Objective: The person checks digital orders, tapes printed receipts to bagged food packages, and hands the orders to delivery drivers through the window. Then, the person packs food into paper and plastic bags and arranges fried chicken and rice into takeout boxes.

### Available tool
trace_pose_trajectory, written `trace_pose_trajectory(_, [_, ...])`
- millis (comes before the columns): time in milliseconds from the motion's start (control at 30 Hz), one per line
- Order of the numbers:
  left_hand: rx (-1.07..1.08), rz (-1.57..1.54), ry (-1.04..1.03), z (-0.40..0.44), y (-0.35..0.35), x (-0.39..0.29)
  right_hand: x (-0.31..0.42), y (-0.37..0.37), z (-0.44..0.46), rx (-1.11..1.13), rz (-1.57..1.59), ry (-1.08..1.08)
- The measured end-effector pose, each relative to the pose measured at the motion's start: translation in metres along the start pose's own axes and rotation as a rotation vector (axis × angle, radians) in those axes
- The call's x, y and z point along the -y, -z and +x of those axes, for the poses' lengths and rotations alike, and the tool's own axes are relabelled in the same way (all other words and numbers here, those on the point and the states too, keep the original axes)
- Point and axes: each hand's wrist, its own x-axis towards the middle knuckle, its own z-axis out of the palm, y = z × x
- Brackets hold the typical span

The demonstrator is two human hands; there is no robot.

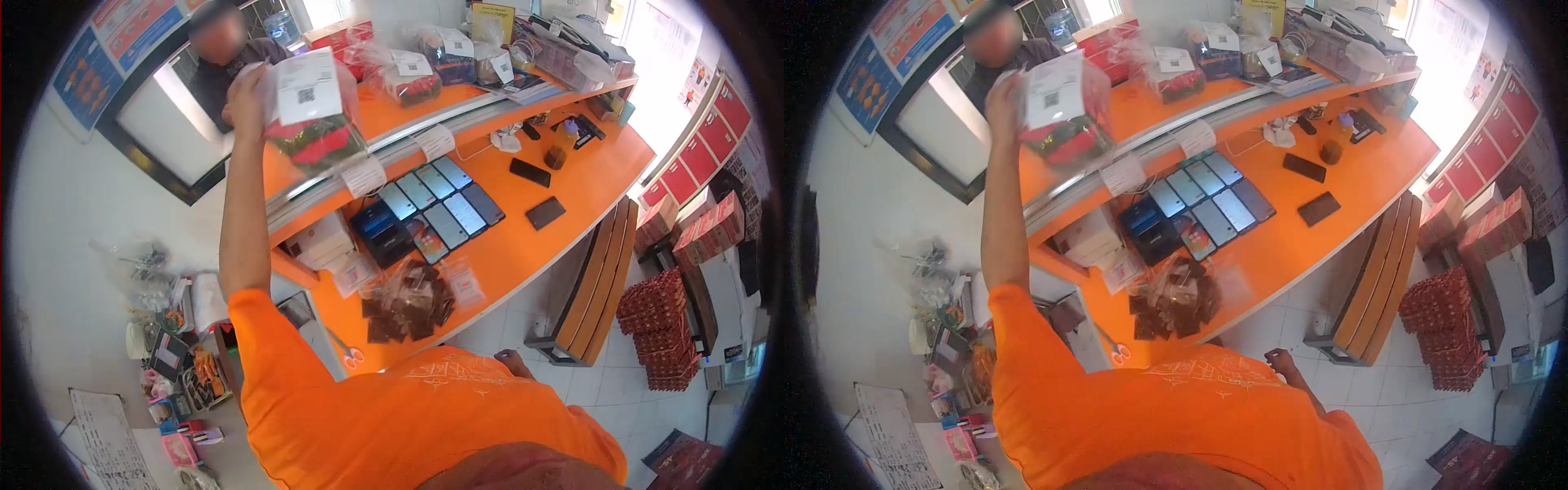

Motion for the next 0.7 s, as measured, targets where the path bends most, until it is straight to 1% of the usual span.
trace_pose_trajectory(33, [0.052, 0.214, -0.076, 0.017, -0.029, 0.007, 0.006, 0.014, 0.001, -0.022, 0.042, -0.044])
trace_pose_trajectory(67, [0.106, 0.284, -0.181, 0.042, -0.051, 0.047, -0.002, 0.024, 0.010, -0.058, 0.196, -0.159])
trace_pose_trajectory(100, [0.164, 0.355, -0.283, 0.060, -0.072, 0.097, -0.023, 0.037, 0.023, -0.081, 0.303, -0.112])
trace_pose_trajectory(167, [0.327, 0.936, -0.598, 0.078, -0.117, 0.146, -0.033, 0.055, 0.035, -0.322, 0.330, -0.025])
trace_pose_trajectory(233, [0.155, 0.539, -0.067, 0.089, -0.172, 0.227, -0.016, 0.068, 0.041, -0.564, 0.416, 0.166])
trace_pose_trajectory(267, [0.117, 0.321, 0.036, 0.071, -0.182, 0.207, -0.006, 0.076, 0.047, -0.676, 0.454, 0.269])
trace_pose_trajectory(300, [0.072, 0.104, 0.137, 0.051, -0.187, 0.173, 0.005, 0.084, 0.057, -0.788, 0.360, 0.317])
trace_pose_trajectory(367, [0.090, 0.027, 0.072, 0.036, -0.184, 0.124, 0.026, 0.100, 0.078, -1.006, 0.166, 0.412])
trace_pose_trajectory(400, [0.030, 0.085, -0.051, 0.025, -0.180, 0.117, 0.048, 0.109, 0.082, -1.007, 0.081, 0.449])
trace_pose_trajectory(433, [-0.037, 0.151, -0.170, 0.013, -0.176, 0.111, 0.090, 0.125, 0.077, -1.009, 0.000, 0.493])
trace_pose_trajectory(500, [-0.302, 0.484, -0.594, -0.011, -0.165, 0.107, 0.147, 0.158, 0.085, -0.996, -0.127, 0.588])
trace_pose_trajectory(567, [-0.146, 0.696, -0.462, -0.093, -0.145, 0.059, 0.187, 0.176, 0.104, -0.971, -0.209, 0.684])
trace_pose_trajectory(600, [-0.092, 0.909, -0.398, -0.138, -0.138, 0.051, 0.199, 0.184, 0.113, -0.901, -0.242, 0.753])
trace_pose_trajectory(667, [0.031, 1.113, -0.203, -0.214, -0.138, 0.042, 0.219, 0.194, 0.130, -0.767, -0.301, 0.886])
trace_pose_trajectory(700, [0.086, 1.201, -0.084, -0.239, -0.141, 0.039, 0.228, 0.195, 0.132, -0.720, -0.365, 0.891])
